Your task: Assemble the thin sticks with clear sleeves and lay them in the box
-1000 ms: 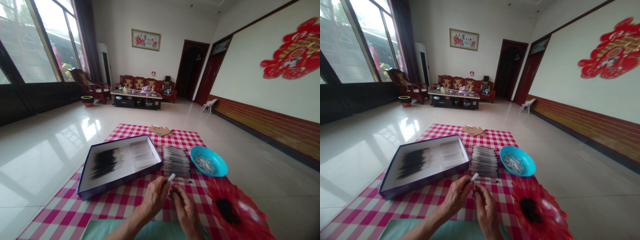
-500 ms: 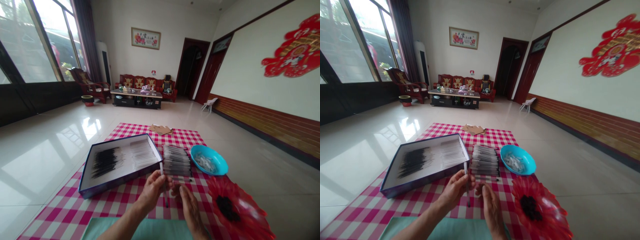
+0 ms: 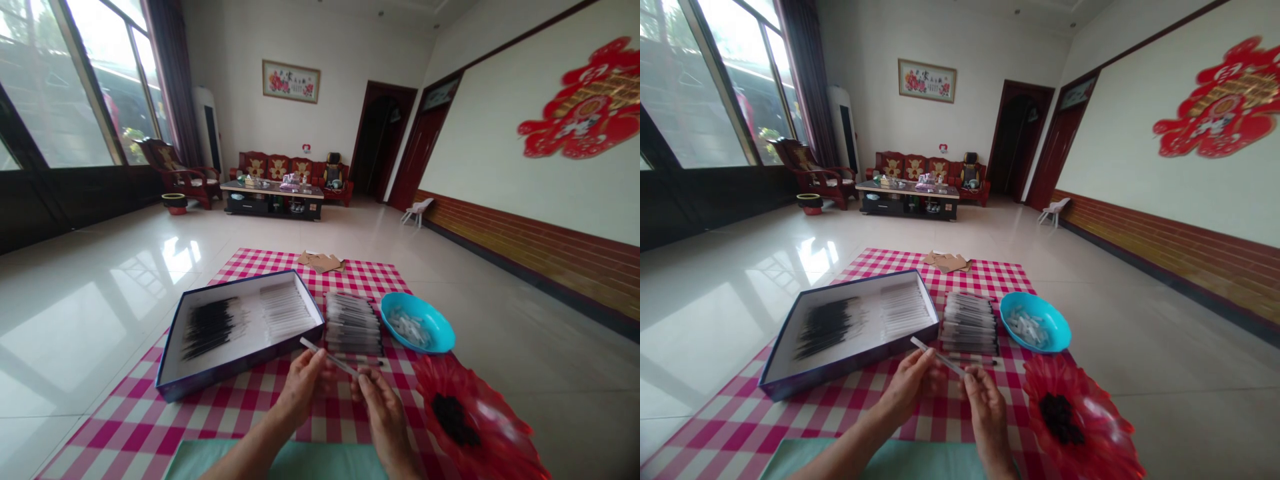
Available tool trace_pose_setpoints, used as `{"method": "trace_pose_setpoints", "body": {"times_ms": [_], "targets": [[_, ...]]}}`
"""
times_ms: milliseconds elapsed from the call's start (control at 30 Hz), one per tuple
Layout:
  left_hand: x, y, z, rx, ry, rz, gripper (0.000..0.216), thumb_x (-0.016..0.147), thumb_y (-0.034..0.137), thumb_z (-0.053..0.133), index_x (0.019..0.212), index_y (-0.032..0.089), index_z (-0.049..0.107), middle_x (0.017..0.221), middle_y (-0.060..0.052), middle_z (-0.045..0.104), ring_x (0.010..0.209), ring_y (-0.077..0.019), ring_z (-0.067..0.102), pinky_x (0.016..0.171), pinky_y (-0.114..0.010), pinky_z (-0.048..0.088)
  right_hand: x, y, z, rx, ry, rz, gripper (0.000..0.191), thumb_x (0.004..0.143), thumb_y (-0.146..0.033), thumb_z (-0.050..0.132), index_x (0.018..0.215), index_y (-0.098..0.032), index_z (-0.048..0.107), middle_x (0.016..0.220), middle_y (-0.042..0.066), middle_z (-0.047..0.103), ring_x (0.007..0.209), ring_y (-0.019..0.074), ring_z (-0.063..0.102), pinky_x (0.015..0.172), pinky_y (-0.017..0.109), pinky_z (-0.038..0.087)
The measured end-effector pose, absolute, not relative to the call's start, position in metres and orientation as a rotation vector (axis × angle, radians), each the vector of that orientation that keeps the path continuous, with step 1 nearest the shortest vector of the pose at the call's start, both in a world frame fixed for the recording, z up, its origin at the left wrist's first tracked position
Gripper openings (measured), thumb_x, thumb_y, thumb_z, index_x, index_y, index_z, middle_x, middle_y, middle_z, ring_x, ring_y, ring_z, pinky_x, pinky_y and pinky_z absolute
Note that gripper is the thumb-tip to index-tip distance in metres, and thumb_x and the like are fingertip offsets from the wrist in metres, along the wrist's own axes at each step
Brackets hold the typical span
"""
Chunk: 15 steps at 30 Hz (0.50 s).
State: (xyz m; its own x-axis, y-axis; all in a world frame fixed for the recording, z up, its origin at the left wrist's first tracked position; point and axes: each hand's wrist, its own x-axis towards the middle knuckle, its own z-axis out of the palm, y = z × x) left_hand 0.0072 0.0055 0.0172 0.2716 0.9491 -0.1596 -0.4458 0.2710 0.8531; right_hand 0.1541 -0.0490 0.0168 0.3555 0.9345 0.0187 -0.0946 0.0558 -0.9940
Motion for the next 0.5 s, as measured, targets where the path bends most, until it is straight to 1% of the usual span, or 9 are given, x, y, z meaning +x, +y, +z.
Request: {"method": "trace_pose_setpoints", "body": {"times_ms": [67, 100, 133, 167, 233, 300, 367, 433, 500], "targets": [[0.007, -0.003, 0.017, 1.172, 0.914, 0.988, 0.041, 0.083, 0.054, 0.049, 0.067, 0.016, 0.052, 0.053, 0.001, 0.056, 0.042, -0.0095, 0.05, 0.041, -0.02, 0.034, 0.159, -0.047, 0.016, -1.291, -0.828, 0.889, 0.038, 0.072, -0.049, 0.066, 0.092, -0.017, 0.064, 0.074, 0.003, 0.066, 0.069, 0.02, 0.063, 0.065, 0.029, 0.052], [0.007, -0.008, 0.019, 1.409, 0.953, 0.982, 0.043, 0.085, 0.052, 0.046, 0.062, 0.016, 0.052, 0.049, 0.001, 0.053, 0.042, -0.0096, 0.048, 0.042, -0.021, 0.034, 0.162, -0.047, 0.016, -1.317, -0.829, 0.859, 0.038, 0.071, -0.05, 0.066, 0.091, -0.017, 0.064, 0.073, 0.003, 0.066, 0.068, 0.0199, 0.062, 0.064, 0.029, 0.052], [0.006, -0.012, 0.022, 1.658, 0.974, 1.01, 0.042, 0.087, 0.048, 0.045, 0.061, 0.016, 0.053, 0.05, 0.0, 0.052, 0.045, -0.0103, 0.049, 0.047, -0.022, 0.036, 0.163, -0.046, 0.016, -1.342, -0.852, 0.841, 0.037, 0.072, -0.051, 0.065, 0.087, -0.017, 0.065, 0.07, 0.002, 0.065, 0.066, 0.0194, 0.061, 0.062, 0.028, 0.051], [0.005, -0.017, 0.027, 1.901, 0.977, 1.061, 0.038, 0.088, 0.042, 0.044, 0.063, 0.017, 0.056, 0.055, -0.002, 0.055, 0.052, -0.0118, 0.051, 0.053, -0.024, 0.039, 0.163, -0.046, 0.016, -1.362, -0.888, 0.831, 0.035, 0.072, -0.051, 0.064, 0.081, -0.017, 0.065, 0.065, 0.001, 0.063, 0.062, 0.0184, 0.06, 0.06, 0.027, 0.05], [0.004, -0.024, 0.036, 2.294, 0.965, 1.158, 0.024, 0.09, 0.03, 0.044, 0.078, 0.019, 0.061, 0.074, -0.006, 0.061, 0.07, -0.016, 0.056, 0.067, -0.028, 0.041, 0.161, -0.047, 0.017, -1.376, -0.978, 0.843, 0.036, 0.074, -0.053, 0.062, 0.07, -0.018, 0.064, 0.056, -0.001, 0.059, 0.054, 0.016, 0.056, 0.053, 0.025, 0.047], [0.005, -0.026, 0.042, 2.504, 1.002, 1.17, 0.019, 0.09, 0.024, 0.042, 0.092, 0.02, 0.061, 0.09, -0.008, 0.062, 0.081, -0.019, 0.055, 0.073, -0.031, 0.041, 0.156, -0.048, 0.019, -1.372, -1.043, 0.872, 0.037, 0.073, -0.055, 0.061, 0.068, -0.019, 0.064, 0.054, -0.001, 0.059, 0.052, 0.0157, 0.055, 0.049, 0.024, 0.045], [0.006, -0.026, 0.041, 2.579, 1.087, 1.102, 0.017, 0.089, 0.021, 0.043, 0.092, 0.021, 0.059, 0.088, -0.007, 0.061, 0.077, -0.018, 0.055, 0.069, -0.029, 0.042, 0.152, -0.049, 0.02, -1.365, -1.063, 0.902, 0.037, 0.071, -0.056, 0.063, 0.074, -0.019, 0.067, 0.061, 0.001, 0.064, 0.058, 0.0184, 0.059, 0.052, 0.025, 0.048], [0.008, -0.024, 0.035, 2.594, 1.161, 1.022, 0.016, 0.09, 0.02, 0.043, 0.083, 0.021, 0.058, 0.075, -0.004, 0.06, 0.067, -0.0157, 0.054, 0.06, -0.025, 0.04, 0.149, -0.049, 0.02, -1.361, -1.059, 0.914, 0.038, 0.069, -0.056, 0.063, 0.078, -0.02, 0.069, 0.067, 0.003, 0.068, 0.065, 0.0213, 0.063, 0.057, 0.027, 0.051], [0.009, -0.022, 0.028, 2.605, 1.189, 0.991, 0.018, 0.09, 0.018, 0.043, 0.076, 0.021, 0.055, 0.067, -0.001, 0.056, 0.062, -0.0147, 0.052, 0.055, -0.024, 0.037, 0.148, -0.048, 0.02, -1.361, -1.066, 0.91, 0.038, 0.07, -0.056, 0.063, 0.077, -0.02, 0.069, 0.068, 0.004, 0.068, 0.067, 0.022, 0.064, 0.058, 0.027, 0.051]]}}
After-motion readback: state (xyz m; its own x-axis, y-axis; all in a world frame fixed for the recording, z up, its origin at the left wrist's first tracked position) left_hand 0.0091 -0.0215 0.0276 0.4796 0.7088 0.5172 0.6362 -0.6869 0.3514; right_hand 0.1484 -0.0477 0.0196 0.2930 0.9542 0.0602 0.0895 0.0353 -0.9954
